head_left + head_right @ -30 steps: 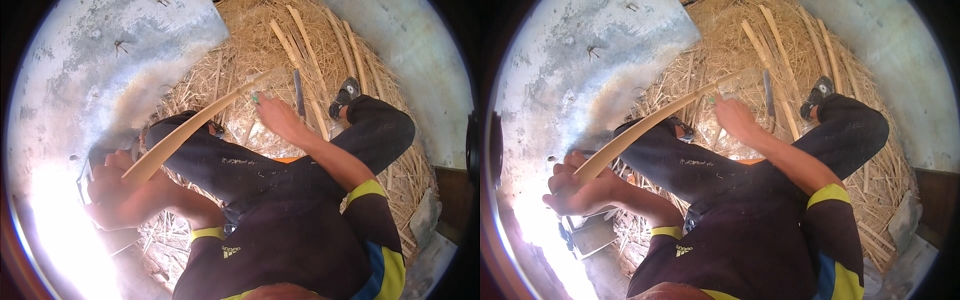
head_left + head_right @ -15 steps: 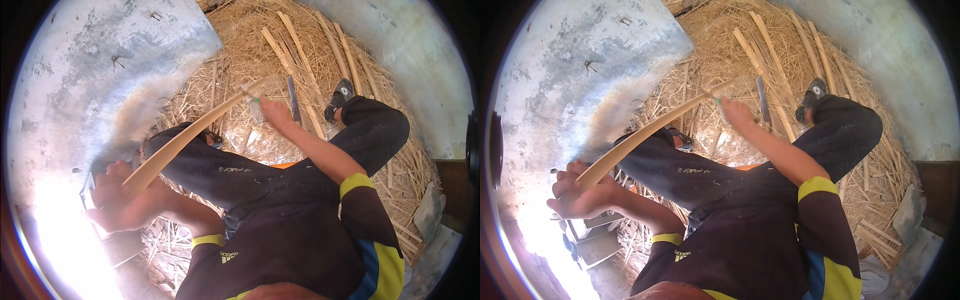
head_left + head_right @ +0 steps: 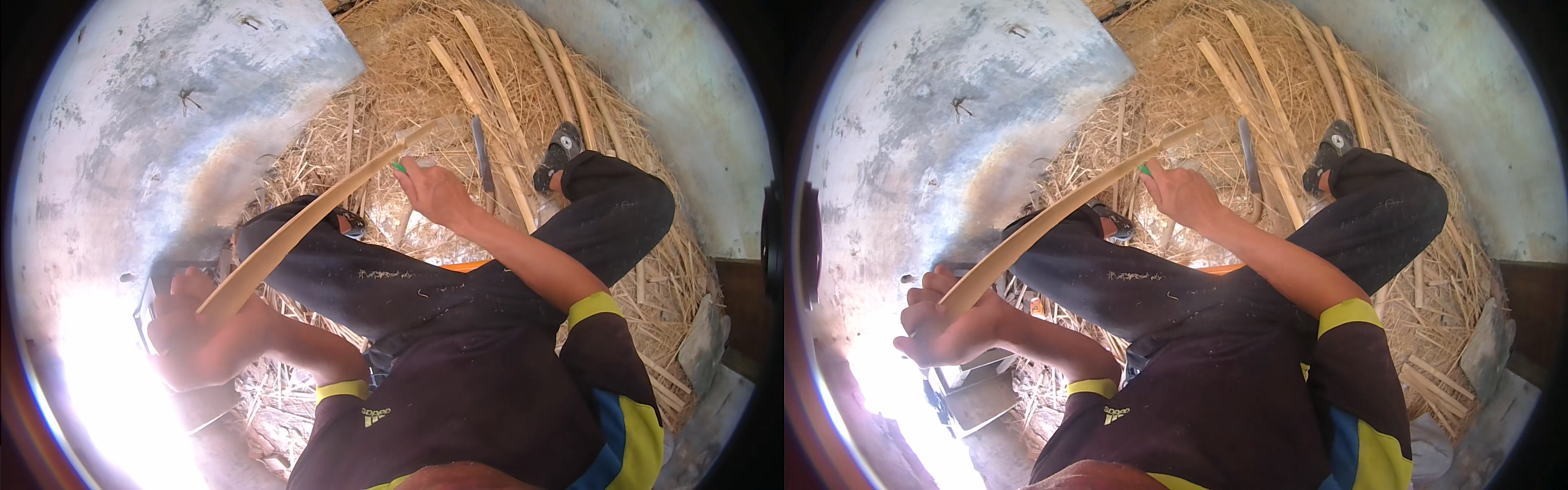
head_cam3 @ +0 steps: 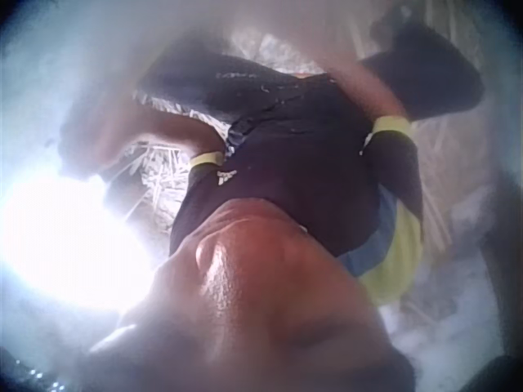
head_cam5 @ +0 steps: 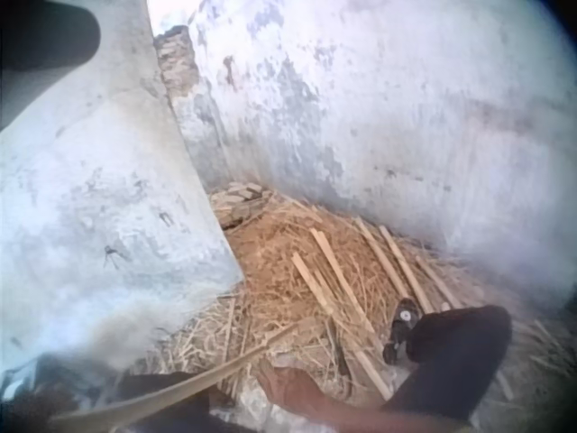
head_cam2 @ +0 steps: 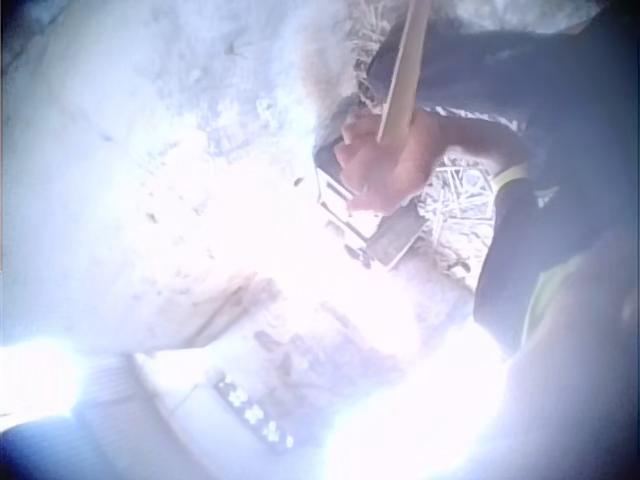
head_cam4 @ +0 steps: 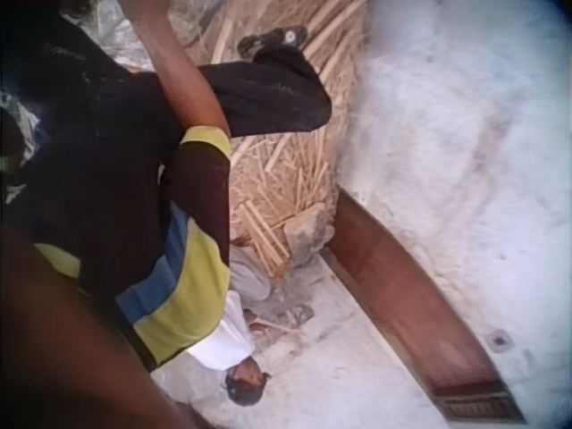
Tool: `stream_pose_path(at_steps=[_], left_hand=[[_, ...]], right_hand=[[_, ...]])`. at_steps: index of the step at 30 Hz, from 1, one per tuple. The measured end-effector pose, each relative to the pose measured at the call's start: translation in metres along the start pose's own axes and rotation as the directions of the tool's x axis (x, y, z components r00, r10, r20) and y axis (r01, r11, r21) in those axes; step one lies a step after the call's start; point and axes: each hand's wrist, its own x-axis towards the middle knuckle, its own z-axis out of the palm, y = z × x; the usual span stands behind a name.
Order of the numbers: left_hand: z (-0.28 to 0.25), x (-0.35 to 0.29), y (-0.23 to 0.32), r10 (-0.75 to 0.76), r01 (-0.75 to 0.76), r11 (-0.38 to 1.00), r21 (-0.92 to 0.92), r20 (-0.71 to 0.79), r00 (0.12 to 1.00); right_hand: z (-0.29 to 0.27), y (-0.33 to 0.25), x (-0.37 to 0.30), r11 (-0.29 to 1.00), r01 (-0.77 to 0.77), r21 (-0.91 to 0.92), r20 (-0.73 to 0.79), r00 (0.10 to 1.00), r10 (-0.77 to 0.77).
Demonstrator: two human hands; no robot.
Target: The person sits cross-legged on a straw-covered floor and uses a green-handled knife to shave thin strips from a long bamboo stick. They hold the stick with their left hand and scrape the surface with the knife in their right hand, producing wood shavings.
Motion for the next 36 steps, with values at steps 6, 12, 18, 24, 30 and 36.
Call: stream_pose_path(at_steps=[6, 12, 18, 24, 30, 36], left_hand=[[-0.011, 0.001, -0.013, 0.338, -0.375, 0.897, 0.233, 0.185, 0.923], [0.001, -0.006, 0.0, 0.125, -0.137, 0.988, 0.074, 0.145, 0.982], [-0.005, -0.002, -0.001, 0.099, -0.109, 0.992, 0.066, 0.138, 0.986], [-0.01, 0.003, 0.001, 0.053, -0.07, 0.992, 0.101, 0.156, 0.986], [0.004, -0.007, 0.002, 0.146, -0.155, 0.987, 0.045, 0.15, 0.978], [-0.014, -0.002, 0.005, 0.051, -0.023, 0.994, -0.108, 0.261, 0.964]], right_hand=[[0.029, 0.031, 0.014, 0.989, -0.043, -0.142, -0.129, 0.991, 0.025], [0.068, 0.14, 0.029, 0.927, -0.067, -0.37, -0.329, 0.942, -0.064], [0.029, 0.058, 0.025, 0.974, -0.121, -0.191, -0.222, 0.972, 0.077], [0.001, 0.031, 0.012, 0.979, -0.142, 0.144, -0.27, 0.947, 0.177], [0.051, 0.155, 0.027, 0.824, -0.337, -0.456, -0.061, 0.935, 0.349], [-0.014, 0.105, 0.019, 0.868, -0.404, -0.291, 0.064, 0.896, 0.439]])
